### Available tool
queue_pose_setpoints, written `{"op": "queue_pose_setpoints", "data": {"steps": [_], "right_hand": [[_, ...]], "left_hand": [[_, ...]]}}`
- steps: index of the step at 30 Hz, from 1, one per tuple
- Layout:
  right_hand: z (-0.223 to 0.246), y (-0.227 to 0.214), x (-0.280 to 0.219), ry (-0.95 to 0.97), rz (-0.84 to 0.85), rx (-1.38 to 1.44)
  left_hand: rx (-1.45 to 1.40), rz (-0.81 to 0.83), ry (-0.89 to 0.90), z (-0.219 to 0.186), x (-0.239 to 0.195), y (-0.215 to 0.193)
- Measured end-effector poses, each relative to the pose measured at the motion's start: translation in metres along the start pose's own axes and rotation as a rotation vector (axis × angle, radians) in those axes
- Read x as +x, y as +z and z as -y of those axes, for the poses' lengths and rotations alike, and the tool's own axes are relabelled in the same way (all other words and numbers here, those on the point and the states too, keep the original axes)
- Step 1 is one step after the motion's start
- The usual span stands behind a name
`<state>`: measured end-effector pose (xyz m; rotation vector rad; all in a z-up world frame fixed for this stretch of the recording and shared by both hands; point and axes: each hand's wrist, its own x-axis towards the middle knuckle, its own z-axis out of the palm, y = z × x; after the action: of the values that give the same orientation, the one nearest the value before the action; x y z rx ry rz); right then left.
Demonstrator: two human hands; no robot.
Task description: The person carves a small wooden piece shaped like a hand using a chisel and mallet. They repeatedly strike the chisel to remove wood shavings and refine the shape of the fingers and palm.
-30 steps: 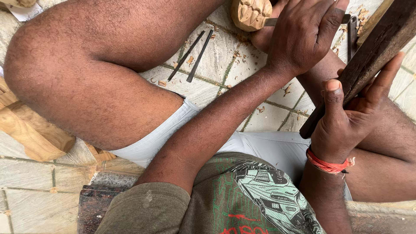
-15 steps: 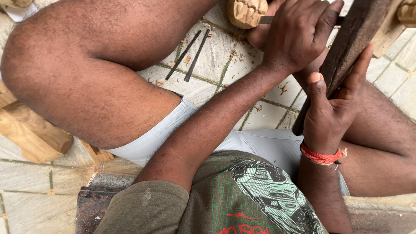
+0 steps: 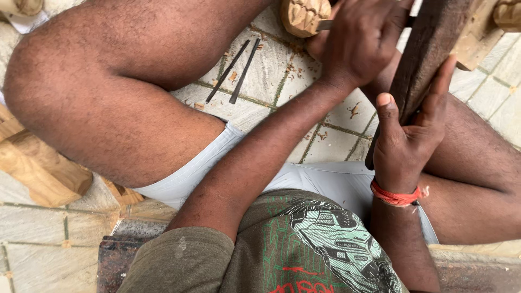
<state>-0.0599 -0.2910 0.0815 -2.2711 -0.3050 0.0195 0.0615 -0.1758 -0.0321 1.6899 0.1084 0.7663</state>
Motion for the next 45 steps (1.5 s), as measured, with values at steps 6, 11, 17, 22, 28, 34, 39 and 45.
{"op": "queue_pose_setpoints", "data": {"steps": [6, 11, 17, 22, 28, 34, 39, 45], "right_hand": [[0.003, 0.000, -0.002, 0.071, -0.082, 0.199], [0.007, -0.015, 0.003, 0.230, -0.176, 0.454], [0.024, -0.034, 0.013, 0.294, -0.215, 0.755], [0.041, -0.058, 0.003, 0.311, -0.250, 0.874], [0.048, -0.114, -0.048, 0.232, -0.322, 0.910], [0.030, -0.162, -0.118, 0.164, -0.419, 0.792], [0.004, -0.173, -0.135, 0.112, -0.474, 0.777], [-0.028, -0.147, -0.130, 0.175, -0.510, 0.930]], "left_hand": [[0.001, 0.111, -0.001, 0.016, -0.007, -0.013], [-0.086, 0.120, -0.436, 0.037, 0.022, -0.066], [0.200, 0.321, -0.413, 0.010, 0.037, -0.148], [0.311, 0.438, -0.450, -0.030, 0.028, -0.178], [0.571, 0.438, -0.170, -0.054, 0.003, -0.208], [1.540, 0.697, -0.148, 0.006, -0.043, -0.199], [1.571, 0.723, -0.162, 0.053, -0.049, -0.176], [1.433, 0.896, -0.282, 0.022, -0.070, -0.146]]}}
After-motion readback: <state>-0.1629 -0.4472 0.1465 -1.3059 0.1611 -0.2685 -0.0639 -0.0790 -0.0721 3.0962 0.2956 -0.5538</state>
